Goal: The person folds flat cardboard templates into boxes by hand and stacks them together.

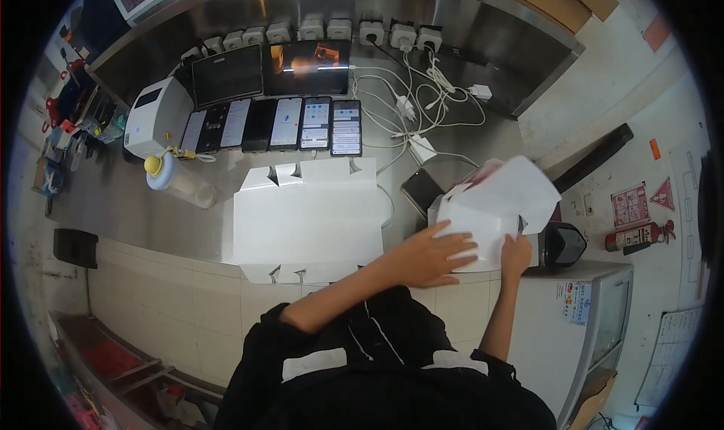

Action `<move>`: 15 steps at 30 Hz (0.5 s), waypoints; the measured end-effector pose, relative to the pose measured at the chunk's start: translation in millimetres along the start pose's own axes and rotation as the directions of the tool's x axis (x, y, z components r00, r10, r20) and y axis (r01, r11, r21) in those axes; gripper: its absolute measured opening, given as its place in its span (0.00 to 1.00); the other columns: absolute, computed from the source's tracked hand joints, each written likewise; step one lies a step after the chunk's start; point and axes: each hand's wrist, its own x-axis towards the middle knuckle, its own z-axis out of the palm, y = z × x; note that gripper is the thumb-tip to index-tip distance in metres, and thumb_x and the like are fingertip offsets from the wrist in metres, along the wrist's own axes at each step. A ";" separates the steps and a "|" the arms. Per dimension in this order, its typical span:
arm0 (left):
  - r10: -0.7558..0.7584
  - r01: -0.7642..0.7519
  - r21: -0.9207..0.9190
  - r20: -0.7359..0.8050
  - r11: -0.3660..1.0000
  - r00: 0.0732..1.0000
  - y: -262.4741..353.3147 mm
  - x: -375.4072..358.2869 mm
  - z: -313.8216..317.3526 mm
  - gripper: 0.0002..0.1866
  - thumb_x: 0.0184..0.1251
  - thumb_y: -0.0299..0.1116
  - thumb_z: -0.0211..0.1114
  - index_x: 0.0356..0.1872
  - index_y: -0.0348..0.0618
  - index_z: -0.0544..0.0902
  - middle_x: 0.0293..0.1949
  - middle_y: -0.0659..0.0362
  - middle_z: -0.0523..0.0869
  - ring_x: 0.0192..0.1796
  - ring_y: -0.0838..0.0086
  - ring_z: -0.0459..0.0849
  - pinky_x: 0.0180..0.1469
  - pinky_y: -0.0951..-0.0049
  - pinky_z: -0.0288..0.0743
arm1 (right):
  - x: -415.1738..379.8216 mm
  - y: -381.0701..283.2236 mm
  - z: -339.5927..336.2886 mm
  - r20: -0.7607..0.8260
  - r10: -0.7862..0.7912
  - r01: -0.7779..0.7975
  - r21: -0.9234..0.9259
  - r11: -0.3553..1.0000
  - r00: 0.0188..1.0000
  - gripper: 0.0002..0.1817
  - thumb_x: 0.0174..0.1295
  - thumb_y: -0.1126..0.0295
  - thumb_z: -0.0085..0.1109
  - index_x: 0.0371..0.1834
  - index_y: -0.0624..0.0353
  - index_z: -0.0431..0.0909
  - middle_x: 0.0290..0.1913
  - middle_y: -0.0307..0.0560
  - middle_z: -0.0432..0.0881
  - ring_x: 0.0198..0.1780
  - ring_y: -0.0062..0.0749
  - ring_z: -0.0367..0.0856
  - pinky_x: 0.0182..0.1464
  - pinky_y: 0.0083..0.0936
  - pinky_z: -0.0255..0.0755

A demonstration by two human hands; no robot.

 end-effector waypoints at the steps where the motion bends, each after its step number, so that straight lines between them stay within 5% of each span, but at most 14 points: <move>1: -0.076 0.084 -0.070 0.110 0.994 0.991 -9.1 -1.4 14.5 0.23 0.62 0.49 0.53 0.55 0.50 0.71 0.59 0.61 0.70 0.65 0.71 0.63 0.64 0.50 0.53 | -1.4 -4.9 0.7 0.035 0.104 -0.105 0.018 0.994 0.994 0.16 0.52 0.64 0.61 0.31 0.69 0.74 0.33 0.61 0.77 0.38 0.54 0.75 0.42 0.40 0.70; 3: -0.139 0.148 -0.048 0.160 0.988 0.977 -29.6 -13.5 45.2 0.24 0.62 0.51 0.51 0.54 0.49 0.72 0.59 0.60 0.70 0.65 0.70 0.62 0.64 0.48 0.50 | -3.6 -6.2 9.1 0.072 0.205 -0.208 0.038 0.977 0.976 0.17 0.50 0.65 0.62 0.33 0.69 0.73 0.34 0.60 0.77 0.40 0.52 0.75 0.43 0.41 0.70; 5: -0.204 0.214 -0.024 0.209 0.977 0.956 -43.8 -24.6 63.4 0.25 0.62 0.53 0.49 0.52 0.48 0.73 0.59 0.60 0.71 0.66 0.69 0.62 0.65 0.46 0.48 | -11.0 -5.2 21.6 -0.227 0.060 -0.077 -0.065 0.995 0.972 0.20 0.46 0.69 0.65 0.39 0.67 0.70 0.39 0.58 0.74 0.45 0.52 0.72 0.43 0.40 0.70; 8: -0.309 0.371 -0.096 0.389 0.924 0.868 -54.2 -36.8 70.3 0.22 0.67 0.51 0.44 0.56 0.54 0.70 0.63 0.62 0.66 0.69 0.70 0.55 0.66 0.42 0.44 | -15.7 -21.7 9.0 -0.306 0.158 -0.176 -0.031 0.984 0.939 0.27 0.40 0.70 0.68 0.42 0.67 0.66 0.41 0.55 0.70 0.47 0.52 0.69 0.46 0.41 0.68; 13: -0.380 0.600 -0.269 0.566 0.754 0.731 -53.4 -44.8 77.5 0.21 0.69 0.50 0.41 0.58 0.59 0.67 0.68 0.66 0.56 0.71 0.70 0.46 0.66 0.38 0.39 | -3.0 -18.0 8.9 -0.122 0.254 -0.259 -0.028 0.965 0.959 0.25 0.40 0.71 0.68 0.40 0.66 0.66 0.42 0.55 0.70 0.46 0.54 0.70 0.48 0.42 0.66; 15: -0.372 0.578 -0.272 0.544 0.769 0.752 -51.6 -48.2 86.6 0.21 0.68 0.51 0.42 0.59 0.59 0.67 0.68 0.66 0.54 0.72 0.69 0.45 0.65 0.37 0.37 | -2.1 -9.5 8.3 -0.116 0.278 -0.279 0.006 0.960 0.954 0.26 0.40 0.72 0.68 0.41 0.66 0.65 0.42 0.55 0.70 0.45 0.55 0.70 0.49 0.42 0.65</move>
